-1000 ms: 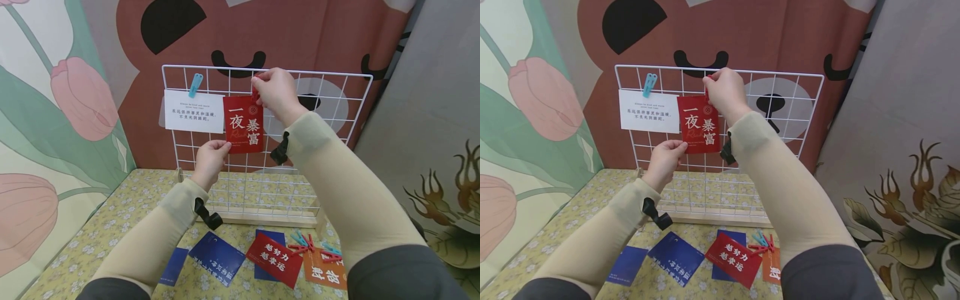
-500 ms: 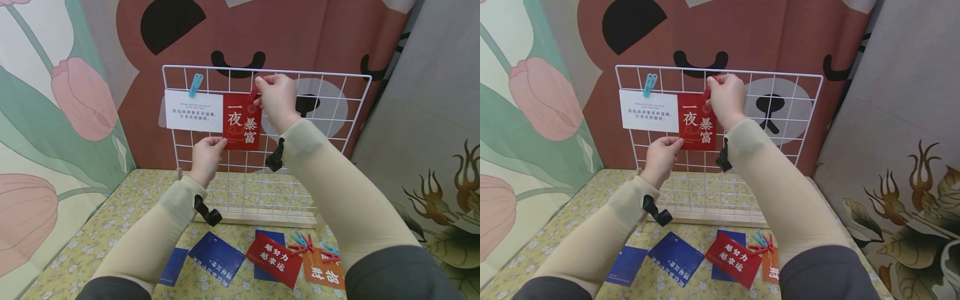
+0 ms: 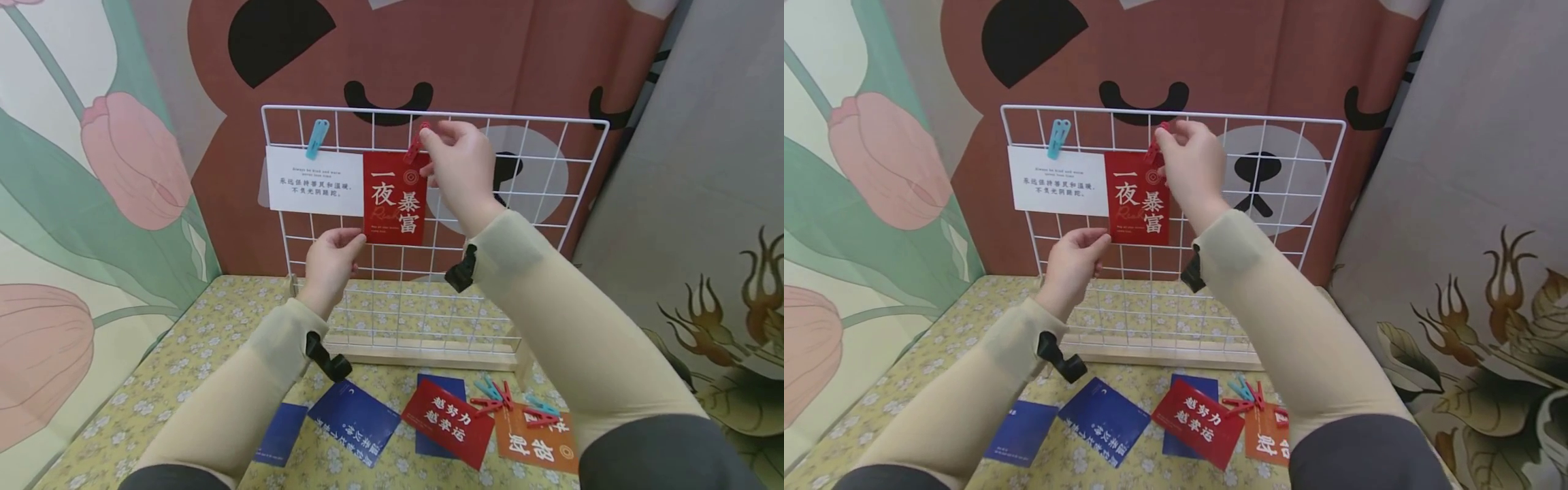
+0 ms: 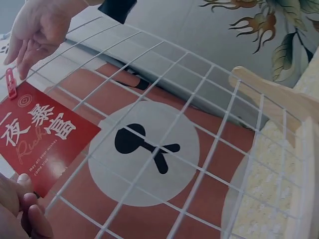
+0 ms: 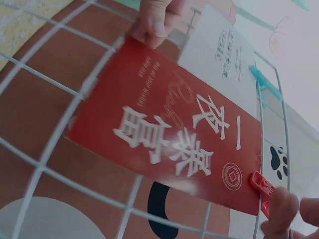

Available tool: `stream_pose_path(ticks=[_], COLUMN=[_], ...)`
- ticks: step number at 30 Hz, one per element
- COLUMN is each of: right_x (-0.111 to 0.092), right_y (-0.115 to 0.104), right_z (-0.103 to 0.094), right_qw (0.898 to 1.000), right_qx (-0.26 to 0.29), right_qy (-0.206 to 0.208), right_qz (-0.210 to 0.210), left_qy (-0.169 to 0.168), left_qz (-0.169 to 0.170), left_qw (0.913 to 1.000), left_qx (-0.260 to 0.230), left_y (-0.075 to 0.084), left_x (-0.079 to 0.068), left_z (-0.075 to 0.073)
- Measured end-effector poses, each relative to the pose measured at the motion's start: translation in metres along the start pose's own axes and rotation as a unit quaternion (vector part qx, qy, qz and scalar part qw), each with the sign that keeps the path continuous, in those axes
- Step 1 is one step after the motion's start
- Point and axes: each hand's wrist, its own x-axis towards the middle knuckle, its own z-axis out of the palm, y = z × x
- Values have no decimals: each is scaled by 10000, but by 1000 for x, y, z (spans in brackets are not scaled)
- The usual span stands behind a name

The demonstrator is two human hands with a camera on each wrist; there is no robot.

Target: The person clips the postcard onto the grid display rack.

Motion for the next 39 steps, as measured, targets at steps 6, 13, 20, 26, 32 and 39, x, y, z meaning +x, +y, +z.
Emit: stream_pose_path(ticks=[6,13,20,26,32,39], right_x=[-27,-68,-107,-132,-157,-180], right_y=[33,91,141,181,214,243], right_z=[-13,-25,-31,-36,-45,-56], right_qw=[9960,9904,9926,9889,9688,9472], right_qx=[-487,-996,-1172,-1073,-1418,-2233], right_qy=[264,123,-229,-681,-1145,-1669], right_qz=[-699,-947,-200,765,1677,1582], left_qy=[206,85,-72,-318,-830,-1586], left_qz=[283,333,16,-309,-589,-905], left_qw=[9983,9973,9952,9925,9879,9689], left_qx=[468,646,974,1135,1171,1670], left_y=[-17,-51,-85,-110,-131,-155], left_x=[-21,-42,-64,-83,-99,-116], left_z=[-5,-7,2,15,32,46])
